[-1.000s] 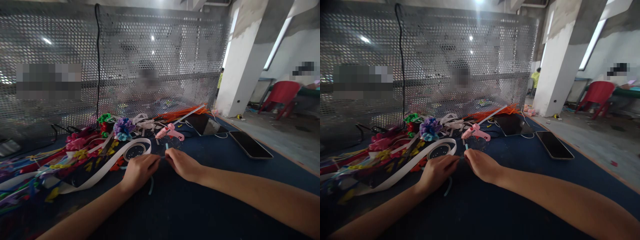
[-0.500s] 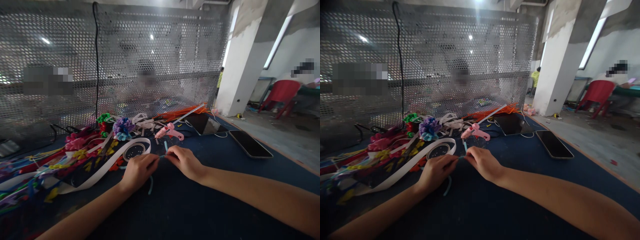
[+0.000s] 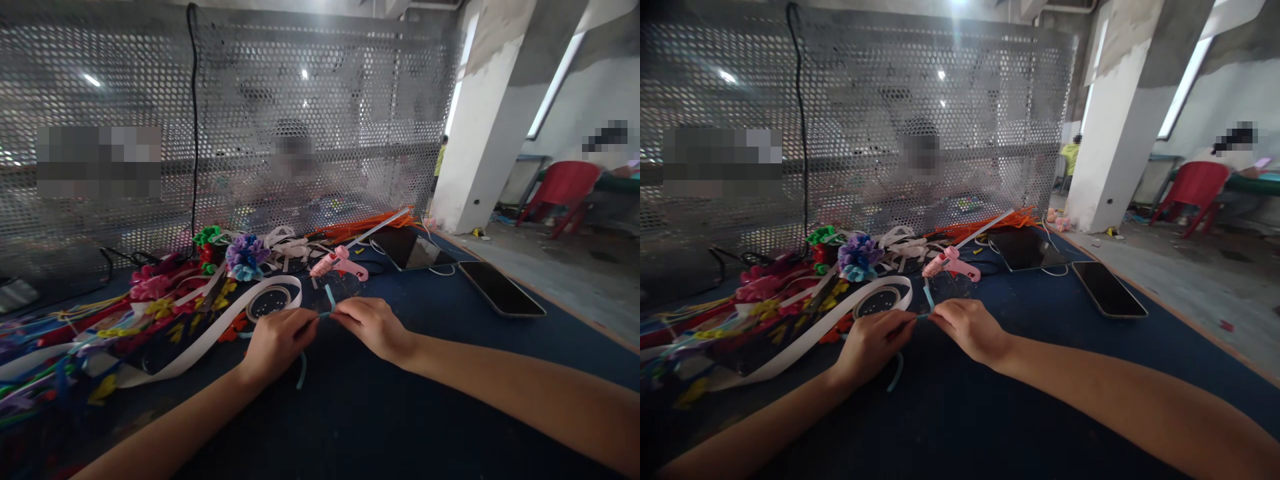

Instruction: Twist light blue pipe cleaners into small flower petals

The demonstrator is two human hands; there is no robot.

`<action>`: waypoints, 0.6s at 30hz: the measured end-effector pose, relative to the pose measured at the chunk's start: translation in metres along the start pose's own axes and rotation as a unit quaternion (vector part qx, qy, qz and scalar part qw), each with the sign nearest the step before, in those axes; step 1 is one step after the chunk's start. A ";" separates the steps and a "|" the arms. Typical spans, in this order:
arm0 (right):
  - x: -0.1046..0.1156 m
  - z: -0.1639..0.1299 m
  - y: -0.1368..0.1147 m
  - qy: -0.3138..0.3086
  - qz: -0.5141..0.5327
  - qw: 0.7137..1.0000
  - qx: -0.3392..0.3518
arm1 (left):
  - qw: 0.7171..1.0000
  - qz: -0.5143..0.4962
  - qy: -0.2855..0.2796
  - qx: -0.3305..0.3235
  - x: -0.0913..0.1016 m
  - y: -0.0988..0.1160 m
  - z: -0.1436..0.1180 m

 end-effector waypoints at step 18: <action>0.004 -0.001 -0.002 0.051 -0.017 0.999 0.004 | 1.000 0.001 0.002 0.009 0.001 0.001 0.002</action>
Point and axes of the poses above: each hand's wrist, its own z-axis towards the middle knuckle, its own x-axis out of the back of the hand, y = z × x, the point moved 5 cm from there along z, towards the middle knuckle, and after that the axes turned 8 degrees about -x, right-handed, at the moved point
